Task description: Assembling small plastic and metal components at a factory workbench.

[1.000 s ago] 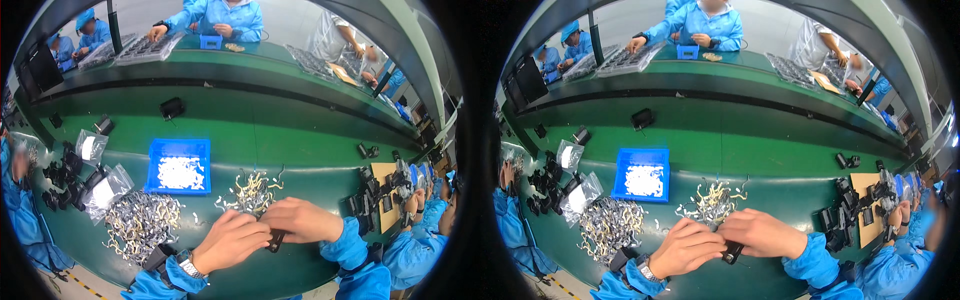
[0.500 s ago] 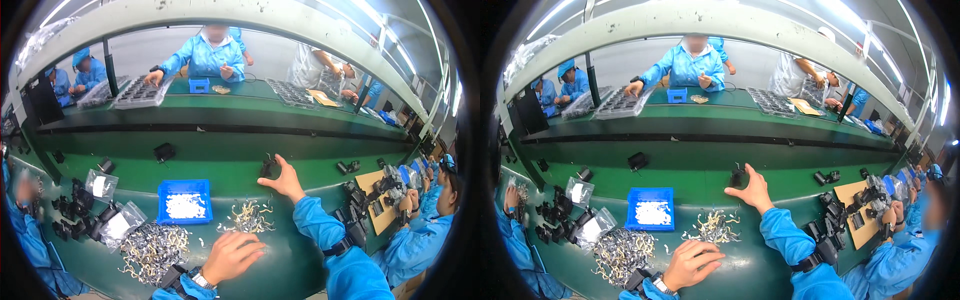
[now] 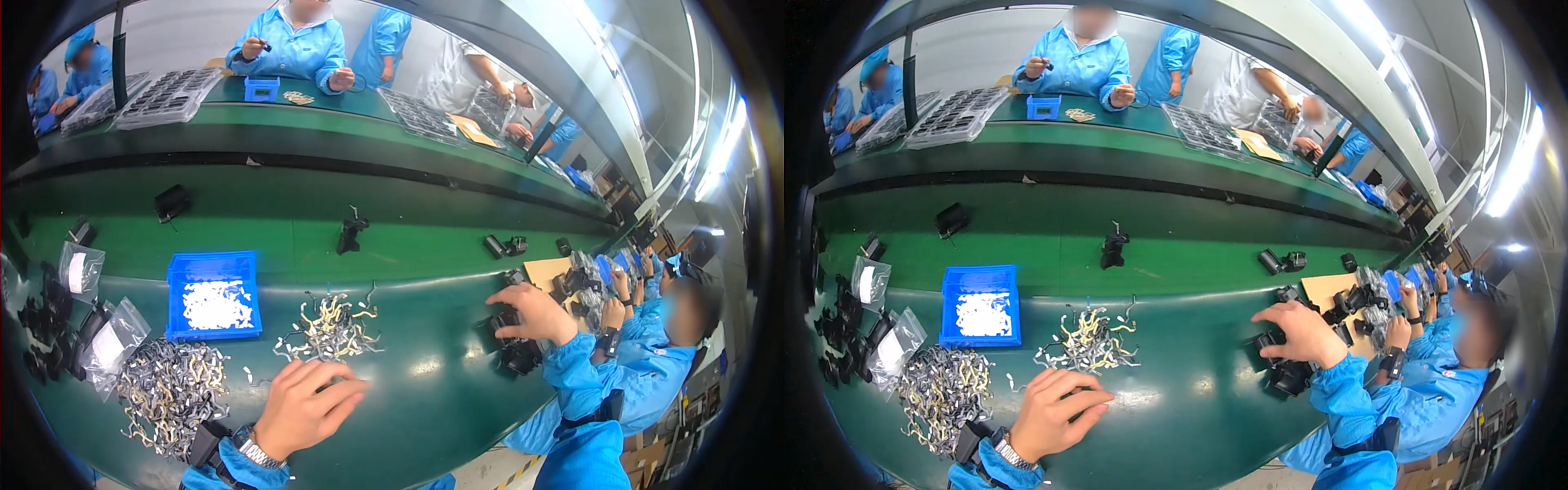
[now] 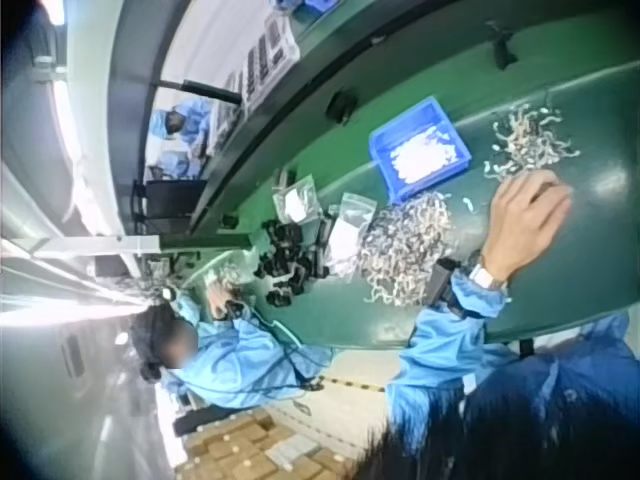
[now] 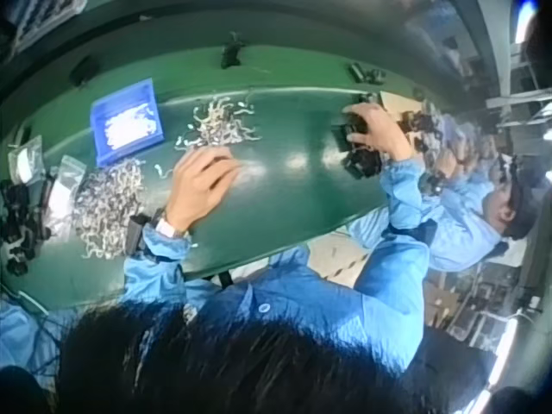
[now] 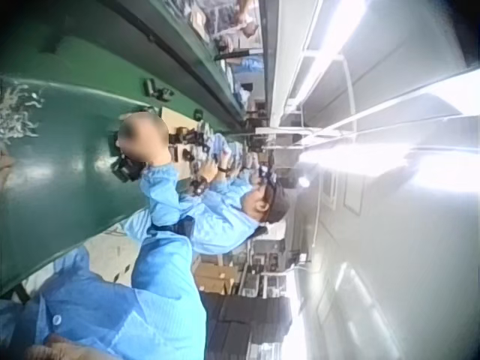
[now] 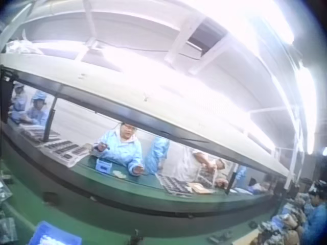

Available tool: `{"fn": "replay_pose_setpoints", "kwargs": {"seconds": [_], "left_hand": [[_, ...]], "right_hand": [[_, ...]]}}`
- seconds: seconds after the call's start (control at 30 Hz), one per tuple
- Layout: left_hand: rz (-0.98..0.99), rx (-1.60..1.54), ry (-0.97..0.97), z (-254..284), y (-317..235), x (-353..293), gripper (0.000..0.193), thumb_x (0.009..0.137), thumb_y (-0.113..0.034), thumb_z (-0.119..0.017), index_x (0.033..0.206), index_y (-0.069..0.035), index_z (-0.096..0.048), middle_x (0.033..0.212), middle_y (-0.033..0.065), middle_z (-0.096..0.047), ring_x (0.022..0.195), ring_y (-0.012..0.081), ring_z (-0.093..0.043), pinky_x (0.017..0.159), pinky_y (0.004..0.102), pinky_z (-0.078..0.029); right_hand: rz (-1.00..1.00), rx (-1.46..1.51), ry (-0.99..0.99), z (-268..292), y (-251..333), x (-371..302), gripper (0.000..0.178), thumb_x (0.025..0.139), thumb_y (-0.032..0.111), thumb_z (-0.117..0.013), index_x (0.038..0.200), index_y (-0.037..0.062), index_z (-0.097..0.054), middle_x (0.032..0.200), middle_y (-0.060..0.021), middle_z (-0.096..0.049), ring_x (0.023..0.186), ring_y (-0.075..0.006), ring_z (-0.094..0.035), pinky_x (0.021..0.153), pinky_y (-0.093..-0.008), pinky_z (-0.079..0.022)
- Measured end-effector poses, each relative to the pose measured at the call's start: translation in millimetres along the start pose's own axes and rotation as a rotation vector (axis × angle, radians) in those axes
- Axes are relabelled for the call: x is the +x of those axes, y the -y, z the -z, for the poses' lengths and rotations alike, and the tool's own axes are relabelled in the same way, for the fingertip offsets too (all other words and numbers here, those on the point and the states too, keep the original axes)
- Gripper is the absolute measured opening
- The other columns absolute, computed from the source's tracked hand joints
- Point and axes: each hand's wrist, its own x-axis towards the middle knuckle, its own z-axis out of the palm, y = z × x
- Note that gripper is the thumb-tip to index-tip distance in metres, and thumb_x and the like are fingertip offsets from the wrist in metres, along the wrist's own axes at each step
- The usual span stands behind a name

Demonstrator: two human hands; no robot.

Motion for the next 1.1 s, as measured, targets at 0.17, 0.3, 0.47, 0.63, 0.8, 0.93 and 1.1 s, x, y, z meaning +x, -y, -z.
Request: {"fn": "replay_pose_setpoints", "kwargs": {"seconds": [0.17,0.3,0.47,0.63,0.8,0.93,1.1], "left_hand": [[0.016,-0.001,0.01,-1.9,-0.6,-0.3,0.014,0.084,-0.013,-0.084,0.098,-0.016,-0.082,0.096,-0.0019,-0.073,0.08,0.0196,-0.067,0.071,0.036,-0.049],[-0.038,-0.01,0.033,-2.6,2.5,1.4,0.015,0.083,-0.011,-0.084,0.097,-0.015,-0.083,0.09,-0.0007,-0.074,0.076,0.0204,-0.067,0.068,0.0359,-0.048],[-0.022,0.013,0.047,2.0,2.2,0.8,0.014,0.083,-0.01,-0.084,0.097,-0.014,-0.083,0.089,-0.0003,-0.075,0.076,0.0203,-0.067,0.067,0.035,-0.048],[-0.022,0.01,0.023,3.2,2.4,-1.2,0.014,0.084,-0.01,-0.083,0.097,-0.014,-0.082,0.091,-0.0004,-0.076,0.076,0.0202,-0.067,0.067,0.0345,-0.048],[-0.017,0.027,-0.091,7.1,2.4,-1.8,0.01,0.084,-0.007,-0.081,0.094,-0.01,-0.082,0.083,0.0029,-0.075,0.068,0.0216,-0.066,0.063,0.035,-0.049],[0.165,0.042,-0.452,10.0,-1.2,4.4,0.006,0.09,-0.005,-0.077,0.094,-0.002,-0.08,0.078,0.0077,-0.074,0.059,0.0178,-0.062,0.056,0.0323,-0.045],[0.408,0.065,-0.562,24.8,-4.4,7.4,0.01,0.099,-0.005,-0.069,0.103,0.0,-0.077,0.078,0.0059,-0.071,0.06,0.0115,-0.058,0.055,0.0283,-0.041]], "right_hand": [[-0.049,-0.015,0.079,-27.3,0.9,-6.7,0.049,0.082,0.021,-0.087,0.129,0.0142,-0.074,0.121,-0.0104,-0.074,0.111,-0.0366,-0.063,0.106,-0.0457,-0.051],[-0.016,0.072,-0.065,-42.5,-12.6,7.0,0.023,0.087,0.012,-0.081,0.11,0.008,-0.08,0.1,-0.0125,-0.079,0.103,-0.036,-0.07,0.097,-0.0442,-0.055],[-0.165,0.263,-0.165,-45.0,-7.0,35.7,0.013,0.089,0.005,-0.074,0.1,0.0009,-0.08,0.088,-0.0161,-0.08,0.083,-0.0333,-0.079,0.077,-0.0405,-0.063],[-0.068,0.197,-0.087,-37.0,-10.3,41.6,0.026,0.085,-0.003,-0.066,0.105,0.0029,-0.082,0.099,-0.0178,-0.08,0.093,-0.035,-0.078,0.086,-0.0412,-0.062],[-0.111,0.072,-0.054,-42.9,-22.3,46.7,0.02,0.082,0.002,-0.077,0.102,0.0041,-0.082,0.096,-0.0178,-0.08,0.09,-0.0363,-0.077,0.086,-0.0432,-0.062],[-0.045,0.117,-0.133,-27.1,-14.3,48.2,0.017,0.081,0.004,-0.082,0.098,0.0066,-0.084,0.087,-0.0168,-0.079,0.083,-0.0349,-0.077,0.077,-0.0416,-0.061],[0.109,0.436,-0.15,-8.2,71.1,54.8,0.02,0.08,0.005,-0.073,0.098,0.0067,-0.084,0.073,-0.0103,-0.07,0.063,-0.0207,-0.07,0.063,-0.0332,-0.058]]}}
